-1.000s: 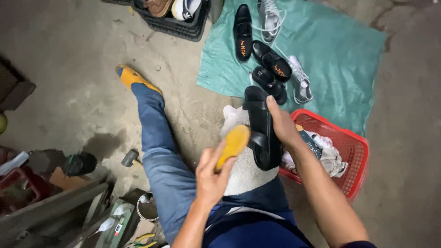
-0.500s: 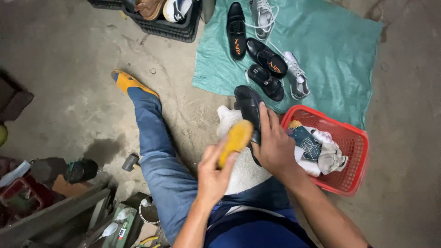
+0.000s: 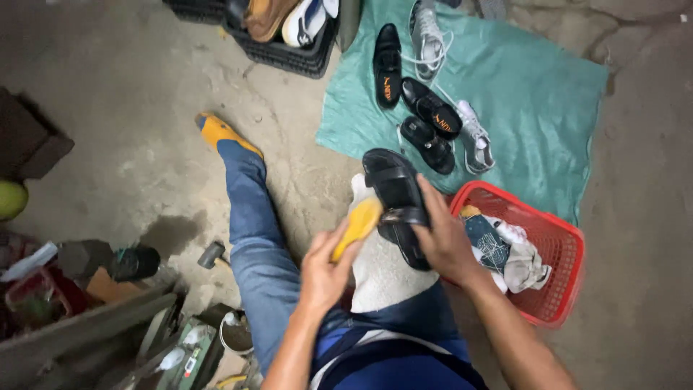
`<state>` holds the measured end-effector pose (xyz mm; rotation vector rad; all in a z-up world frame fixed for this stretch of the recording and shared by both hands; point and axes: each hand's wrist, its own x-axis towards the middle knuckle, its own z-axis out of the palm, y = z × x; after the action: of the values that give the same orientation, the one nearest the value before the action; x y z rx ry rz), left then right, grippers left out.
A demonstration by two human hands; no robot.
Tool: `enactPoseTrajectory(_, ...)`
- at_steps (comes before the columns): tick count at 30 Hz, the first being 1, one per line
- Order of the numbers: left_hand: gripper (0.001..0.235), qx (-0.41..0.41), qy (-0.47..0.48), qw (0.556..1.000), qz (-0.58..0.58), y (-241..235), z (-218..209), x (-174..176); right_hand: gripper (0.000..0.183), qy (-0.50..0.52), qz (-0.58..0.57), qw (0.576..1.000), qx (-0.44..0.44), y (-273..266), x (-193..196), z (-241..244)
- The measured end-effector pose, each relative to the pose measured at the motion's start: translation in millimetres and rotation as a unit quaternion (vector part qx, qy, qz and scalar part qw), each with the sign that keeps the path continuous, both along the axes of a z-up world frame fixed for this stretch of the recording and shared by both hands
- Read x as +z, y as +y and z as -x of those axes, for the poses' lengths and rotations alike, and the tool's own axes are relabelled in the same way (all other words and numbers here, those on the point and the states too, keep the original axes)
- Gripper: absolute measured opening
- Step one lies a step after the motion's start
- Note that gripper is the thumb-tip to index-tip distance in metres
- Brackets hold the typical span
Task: The person sits on the floor and uses a yellow brush to scrub the exterior of a black shoe held in their left hand. They rotate the shoe to clean different sides and then place it on a green tarp with other shoes before picking up another shoe to continue the process.
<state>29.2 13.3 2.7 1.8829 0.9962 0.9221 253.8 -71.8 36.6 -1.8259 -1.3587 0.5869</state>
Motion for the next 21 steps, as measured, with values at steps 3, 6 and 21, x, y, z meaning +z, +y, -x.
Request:
enactPoseTrajectory(3,0.048,0.017,-0.01,0.998,0.055,2,32,-14,0.067,0.15,0.01,0.989,0.01,-8,-18,-24)
enactPoseTrajectory(6,0.051,-0.004,-0.056,0.996,0.071,4,18,23,0.062,0.109,0.099,0.988,0.052,9,-5,-24)
enactPoseTrajectory(21,0.039,-0.03,-0.223,0.924,0.308,9,-11,-18,0.034,0.396,0.014,0.913,-0.097,-11,6,36)
